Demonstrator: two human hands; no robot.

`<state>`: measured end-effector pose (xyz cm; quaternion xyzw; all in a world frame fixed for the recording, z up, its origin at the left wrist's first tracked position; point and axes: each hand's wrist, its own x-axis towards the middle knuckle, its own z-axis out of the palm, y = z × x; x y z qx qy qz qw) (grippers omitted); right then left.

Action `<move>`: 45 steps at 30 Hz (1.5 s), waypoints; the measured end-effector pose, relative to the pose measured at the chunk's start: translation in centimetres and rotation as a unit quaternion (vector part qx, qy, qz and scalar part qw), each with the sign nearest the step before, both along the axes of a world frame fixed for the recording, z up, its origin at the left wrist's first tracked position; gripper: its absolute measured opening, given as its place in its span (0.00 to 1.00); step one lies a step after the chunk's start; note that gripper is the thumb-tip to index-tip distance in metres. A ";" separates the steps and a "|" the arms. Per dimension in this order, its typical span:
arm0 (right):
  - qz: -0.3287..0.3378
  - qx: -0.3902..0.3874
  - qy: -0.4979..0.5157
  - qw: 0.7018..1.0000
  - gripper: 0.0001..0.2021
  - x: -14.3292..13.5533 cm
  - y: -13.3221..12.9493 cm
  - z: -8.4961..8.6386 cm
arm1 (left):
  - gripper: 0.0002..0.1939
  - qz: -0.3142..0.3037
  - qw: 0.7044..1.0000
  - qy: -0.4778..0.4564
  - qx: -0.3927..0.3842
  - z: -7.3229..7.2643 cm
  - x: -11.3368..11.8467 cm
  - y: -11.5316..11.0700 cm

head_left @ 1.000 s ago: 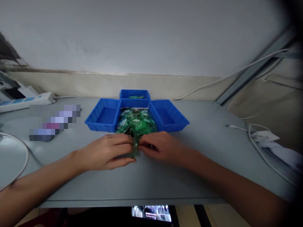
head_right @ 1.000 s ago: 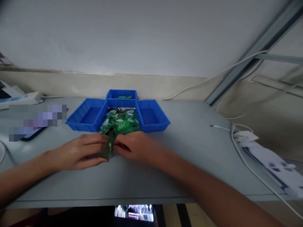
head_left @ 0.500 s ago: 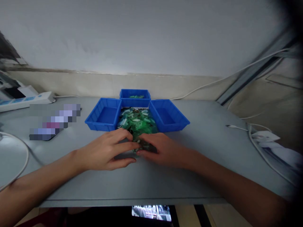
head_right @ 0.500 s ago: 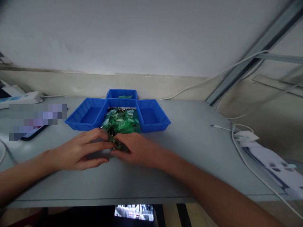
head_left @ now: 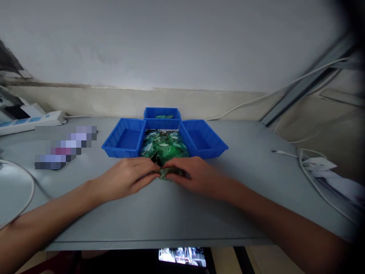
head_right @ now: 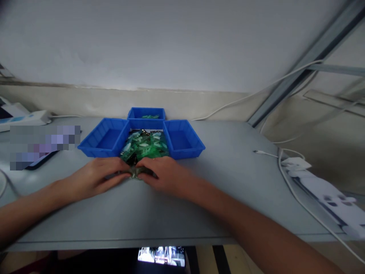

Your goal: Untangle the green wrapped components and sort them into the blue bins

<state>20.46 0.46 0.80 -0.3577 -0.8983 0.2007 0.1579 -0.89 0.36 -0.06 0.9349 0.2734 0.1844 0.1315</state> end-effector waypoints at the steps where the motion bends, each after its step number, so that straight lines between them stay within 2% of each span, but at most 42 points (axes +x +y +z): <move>1: -0.008 0.005 0.003 1.000 0.10 0.0 0.0 0.0 | 0.09 0.002 1.000 -0.002 0.003 0.0 0.0 0.0; 12: -0.063 0.001 -0.002 0.998 0.09 0.1 -0.1 0.4 | 0.08 0.019 0.999 -0.010 0.045 0.2 0.0 -0.2; 16: -0.073 0.013 -0.009 0.997 0.11 0.2 0.1 0.1 | 0.09 0.052 0.997 -0.007 0.065 0.0 0.1 -0.2; 21: -0.078 0.034 -0.016 0.996 0.14 0.1 0.2 0.0 | 0.10 0.092 0.993 -0.010 0.074 0.0 0.1 -0.2; 28: -0.067 0.045 0.009 0.997 0.09 0.1 0.0 0.1 | 0.12 0.113 0.992 0.008 0.063 -0.1 -0.1 0.1; 40: -0.081 -0.001 0.049 0.995 0.08 0.2 0.1 0.2 | 0.13 0.087 0.994 0.022 0.066 0.1 0.3 -0.2; 45: -0.097 -0.017 0.037 0.994 0.07 0.2 0.1 0.3 | 0.11 0.036 0.998 0.018 0.040 0.2 0.3 -0.4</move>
